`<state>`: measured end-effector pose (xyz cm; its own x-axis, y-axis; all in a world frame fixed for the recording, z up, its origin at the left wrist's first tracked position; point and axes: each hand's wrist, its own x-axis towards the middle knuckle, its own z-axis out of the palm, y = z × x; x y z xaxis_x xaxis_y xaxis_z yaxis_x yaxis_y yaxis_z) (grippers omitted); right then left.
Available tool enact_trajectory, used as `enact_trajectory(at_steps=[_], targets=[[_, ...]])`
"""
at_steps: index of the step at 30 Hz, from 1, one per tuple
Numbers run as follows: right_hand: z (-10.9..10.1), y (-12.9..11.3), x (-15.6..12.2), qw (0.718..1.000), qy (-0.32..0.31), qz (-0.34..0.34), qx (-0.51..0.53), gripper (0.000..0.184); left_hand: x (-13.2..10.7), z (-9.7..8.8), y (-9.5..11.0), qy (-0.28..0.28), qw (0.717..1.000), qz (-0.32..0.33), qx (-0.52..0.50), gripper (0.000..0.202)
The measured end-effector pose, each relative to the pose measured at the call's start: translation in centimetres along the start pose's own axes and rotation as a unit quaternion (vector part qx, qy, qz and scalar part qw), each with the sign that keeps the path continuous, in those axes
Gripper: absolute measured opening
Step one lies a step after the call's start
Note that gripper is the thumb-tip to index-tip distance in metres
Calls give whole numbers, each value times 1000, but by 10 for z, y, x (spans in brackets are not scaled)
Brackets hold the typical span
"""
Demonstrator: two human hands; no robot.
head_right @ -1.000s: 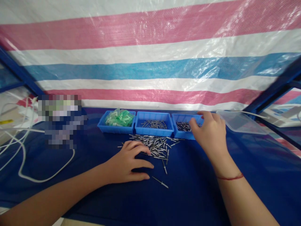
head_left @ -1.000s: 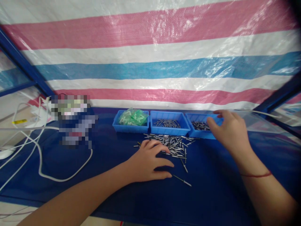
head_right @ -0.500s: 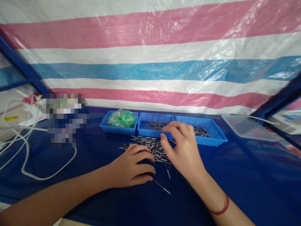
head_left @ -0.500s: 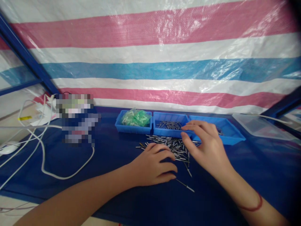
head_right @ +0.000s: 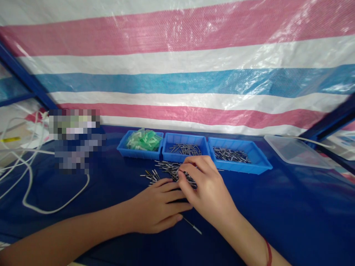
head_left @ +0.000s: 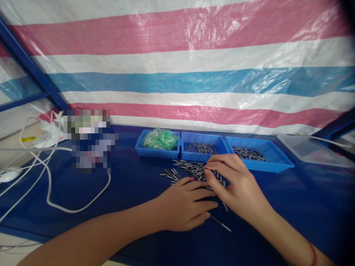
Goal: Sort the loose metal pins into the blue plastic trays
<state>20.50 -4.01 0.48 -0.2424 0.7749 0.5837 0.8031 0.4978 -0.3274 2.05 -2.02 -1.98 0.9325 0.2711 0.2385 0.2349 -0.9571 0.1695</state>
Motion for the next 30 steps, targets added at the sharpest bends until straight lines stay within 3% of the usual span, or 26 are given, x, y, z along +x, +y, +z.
enact_trajectory(at_steps=[4,7,10,14,16,19,22,26,30], targets=[[-5,6,1,990,-136,16,-23,16,-1,-6,-4,14,999,-34,29,26],[-17,15,1,975,-217,30,-33,18,-4,-15,-3,36,988,-131,78,22],[-30,24,-4,966,-249,61,-38,19,-8,-25,-2,26,966,-229,119,28],[-37,27,-19,953,-267,129,-66,64,-11,-28,-3,-2,939,-309,154,61],[-34,24,-23,946,-285,136,-72,73,-11,-26,-6,-18,931,-329,158,70],[-27,15,-22,935,-321,134,-61,70,-11,-21,-10,-40,928,-339,148,70],[-23,6,-16,931,-337,128,-51,54,-11,-18,-13,-47,934,-330,129,62],[-27,5,-9,942,-320,103,-6,42,-9,-16,-14,-27,953,-291,77,48],[-38,11,-8,928,-356,93,68,31,-8,-15,-13,5,973,-230,11,41]])
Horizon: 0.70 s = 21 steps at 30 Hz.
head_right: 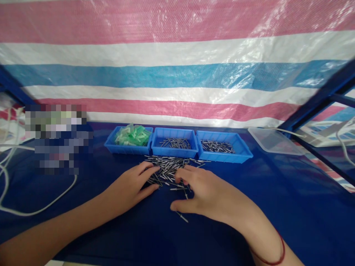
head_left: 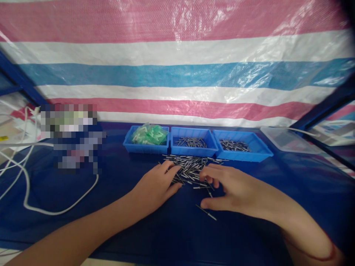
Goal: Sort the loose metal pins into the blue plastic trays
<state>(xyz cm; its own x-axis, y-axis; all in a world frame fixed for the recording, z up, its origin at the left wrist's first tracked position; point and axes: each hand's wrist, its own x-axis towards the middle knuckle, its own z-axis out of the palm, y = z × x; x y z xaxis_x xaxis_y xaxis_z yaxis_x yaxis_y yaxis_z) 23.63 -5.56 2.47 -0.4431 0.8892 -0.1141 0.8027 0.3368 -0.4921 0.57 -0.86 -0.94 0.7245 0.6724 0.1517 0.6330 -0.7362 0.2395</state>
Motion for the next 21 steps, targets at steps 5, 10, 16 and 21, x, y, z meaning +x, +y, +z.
enact_trajectory(at_steps=[5,10,16,21], targets=[[2,-1,-2,996,-84,30,-6,15,-1,-4,-3,-9,1000,-5,-20,41],[10,-9,5,997,-65,-8,-34,10,1,-4,-7,-6,1000,-12,-24,28],[10,-3,18,994,50,-32,-89,13,6,2,-7,-6,998,13,-64,20],[-6,32,15,982,116,75,-131,16,4,10,0,31,998,32,-53,19]])
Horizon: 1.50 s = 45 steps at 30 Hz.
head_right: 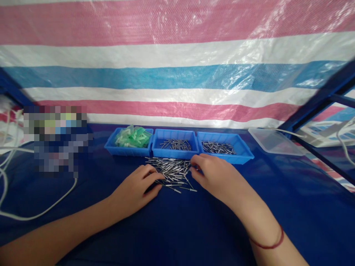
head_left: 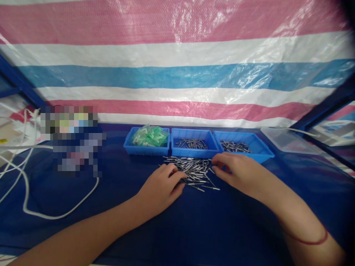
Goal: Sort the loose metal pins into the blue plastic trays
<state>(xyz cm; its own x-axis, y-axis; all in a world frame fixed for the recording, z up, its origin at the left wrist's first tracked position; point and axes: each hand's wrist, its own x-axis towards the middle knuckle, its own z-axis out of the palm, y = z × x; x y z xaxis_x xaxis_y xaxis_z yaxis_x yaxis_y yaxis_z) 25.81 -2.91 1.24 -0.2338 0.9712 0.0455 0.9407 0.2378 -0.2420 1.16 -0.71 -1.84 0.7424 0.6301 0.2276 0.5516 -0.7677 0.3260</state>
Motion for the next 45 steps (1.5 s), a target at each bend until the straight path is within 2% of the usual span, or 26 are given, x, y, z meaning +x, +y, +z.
enact_trajectory(at_steps=[3,7,10,14,18,21,24,28,34,40,45], targets=[[2,13,-2,999,4,37,-39,18,-1,3,5,-6,1000,-2,15,20],[10,7,-7,996,35,44,-73,24,-2,3,6,-16,1000,1,11,23],[15,1,-9,993,50,31,-102,24,-3,2,6,-11,1000,11,24,24],[16,3,-8,989,37,2,-143,24,-6,1,11,0,998,37,49,25],[16,3,-6,991,20,31,-129,24,-9,-4,20,-1,992,122,12,28],[18,1,-8,994,7,42,-105,22,-9,-5,27,-37,973,228,-20,34],[21,-1,-10,995,1,36,-96,22,-8,-2,29,-69,956,283,-26,37],[25,-4,-12,996,-21,43,-78,22,-9,4,27,-80,961,263,-3,38],[29,-11,-11,996,-46,31,-71,28,-8,6,23,-61,978,198,20,39],[29,-17,-8,999,-24,-12,-23,26,-4,9,18,-56,988,143,8,41],[27,-19,-2,998,-49,-28,4,21,-2,7,15,-64,989,136,-12,41]])
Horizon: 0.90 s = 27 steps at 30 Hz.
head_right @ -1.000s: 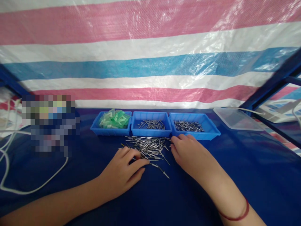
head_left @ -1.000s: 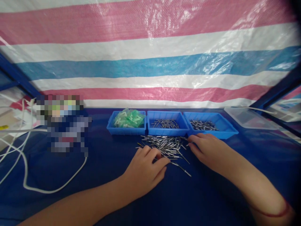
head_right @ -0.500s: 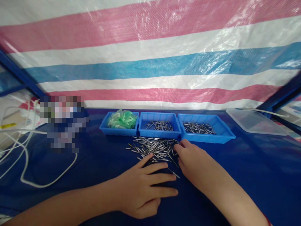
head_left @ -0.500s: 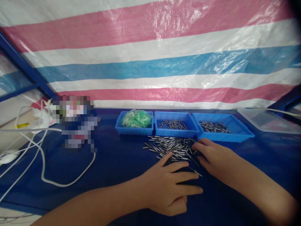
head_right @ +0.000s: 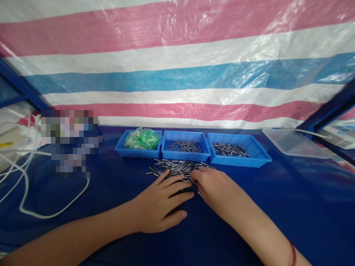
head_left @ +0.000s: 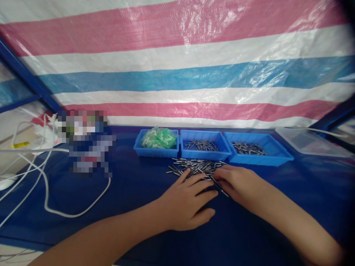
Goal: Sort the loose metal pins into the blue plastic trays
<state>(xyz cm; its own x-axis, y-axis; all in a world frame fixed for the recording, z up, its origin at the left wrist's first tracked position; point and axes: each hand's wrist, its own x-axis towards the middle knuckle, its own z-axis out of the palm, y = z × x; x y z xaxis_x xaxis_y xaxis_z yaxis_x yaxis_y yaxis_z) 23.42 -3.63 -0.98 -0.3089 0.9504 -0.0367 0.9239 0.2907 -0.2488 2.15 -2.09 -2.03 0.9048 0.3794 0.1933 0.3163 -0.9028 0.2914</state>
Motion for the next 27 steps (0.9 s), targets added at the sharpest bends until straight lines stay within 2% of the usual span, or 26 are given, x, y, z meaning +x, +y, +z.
enact_trajectory(at_steps=[4,9,14,18,20,22,25,27], targets=[[-4,3,1,1000,-14,-14,0,18,1,0,-2,16,1000,-1,-9,36],[-13,9,-3,999,38,-21,-7,20,1,-3,-10,65,998,5,-26,30],[-21,6,-6,995,53,-67,47,20,0,-4,-15,122,991,-18,-57,29],[-24,-8,-6,979,131,-70,140,13,0,-4,-15,157,982,-63,-78,32],[-24,-18,-5,951,195,-54,234,7,1,-5,-14,189,973,-81,-105,38],[-21,-28,-5,902,240,-39,358,4,3,-7,-12,221,960,-99,-143,37],[-14,-39,-2,822,238,-22,516,12,4,-10,-8,254,936,-132,-207,20],[-10,-43,1,794,220,-7,566,15,4,-13,-7,267,920,-158,-240,12]])
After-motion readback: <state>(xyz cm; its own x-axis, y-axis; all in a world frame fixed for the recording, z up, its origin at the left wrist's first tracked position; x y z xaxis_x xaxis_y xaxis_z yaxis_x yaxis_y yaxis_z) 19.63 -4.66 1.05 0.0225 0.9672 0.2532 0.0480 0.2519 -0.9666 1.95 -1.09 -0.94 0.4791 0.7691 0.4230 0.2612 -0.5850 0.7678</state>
